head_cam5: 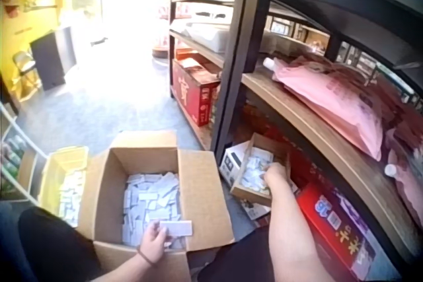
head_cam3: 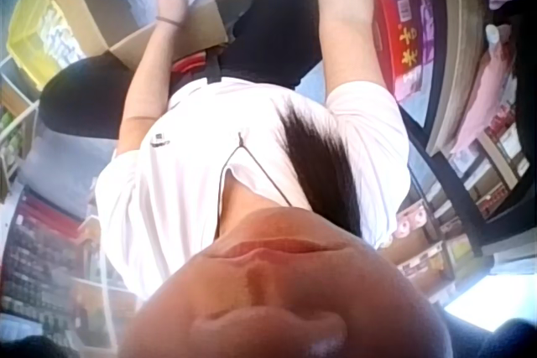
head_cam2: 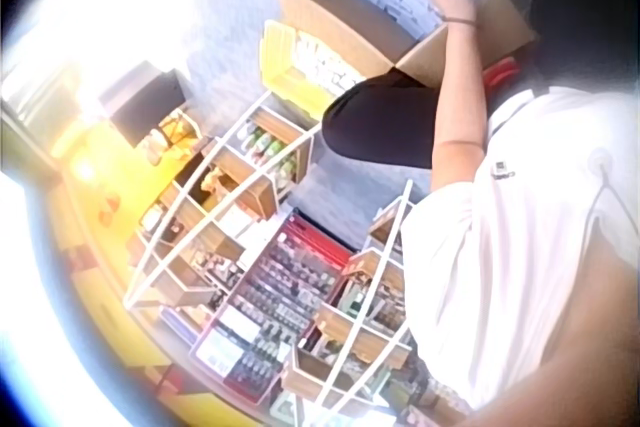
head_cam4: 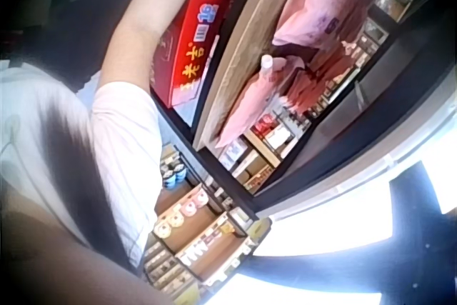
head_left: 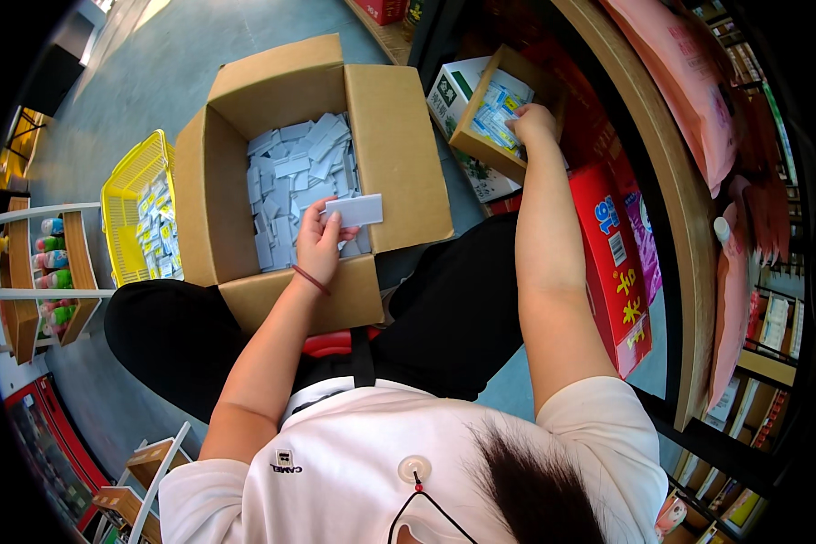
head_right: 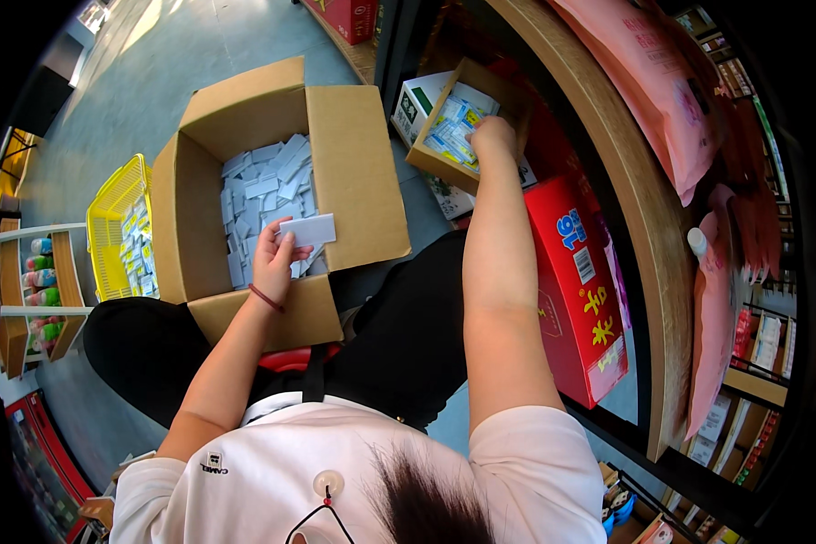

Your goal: The person sits on the floor and repeatedly picks small white packets from a cardboard box, applies a yellow label to each one, and places them into a smaller box on the right.

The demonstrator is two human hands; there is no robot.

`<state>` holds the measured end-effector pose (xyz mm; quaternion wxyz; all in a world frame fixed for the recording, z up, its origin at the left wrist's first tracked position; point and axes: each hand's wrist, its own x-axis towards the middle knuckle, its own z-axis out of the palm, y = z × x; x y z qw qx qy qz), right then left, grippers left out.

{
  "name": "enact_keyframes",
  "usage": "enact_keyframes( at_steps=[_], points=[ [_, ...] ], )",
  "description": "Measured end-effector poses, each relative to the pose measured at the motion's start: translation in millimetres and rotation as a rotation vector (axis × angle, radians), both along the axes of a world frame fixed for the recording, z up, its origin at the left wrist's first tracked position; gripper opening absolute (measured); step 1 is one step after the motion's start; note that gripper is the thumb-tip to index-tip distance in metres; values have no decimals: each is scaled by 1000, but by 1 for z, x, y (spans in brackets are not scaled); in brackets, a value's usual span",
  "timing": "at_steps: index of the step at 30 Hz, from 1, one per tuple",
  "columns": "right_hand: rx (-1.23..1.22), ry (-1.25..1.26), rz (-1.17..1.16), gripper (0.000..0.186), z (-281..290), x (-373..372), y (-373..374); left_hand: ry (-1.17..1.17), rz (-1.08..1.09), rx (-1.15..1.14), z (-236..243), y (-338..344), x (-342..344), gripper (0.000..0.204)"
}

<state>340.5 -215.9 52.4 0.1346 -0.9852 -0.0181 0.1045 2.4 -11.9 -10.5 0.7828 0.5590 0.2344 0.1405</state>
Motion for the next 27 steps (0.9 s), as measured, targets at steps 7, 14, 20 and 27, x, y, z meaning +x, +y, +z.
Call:
enact_keyframes(
  at_steps=[7,14,20,27],
  points=[
    [-24,-19,26,33,-17,17,-16,-3,21,-13,4,-2,2,30],
    [-6,10,44,32,-8,10,-10,2,23,-18,4,-1,0,30],
    [46,-31,44,32,-2,8,-9,-8,18,-20,2,-1,1,31],
    [130,-339,85,30,16,-6,0,2,53,-60,0,2,2,30]
  ],
)
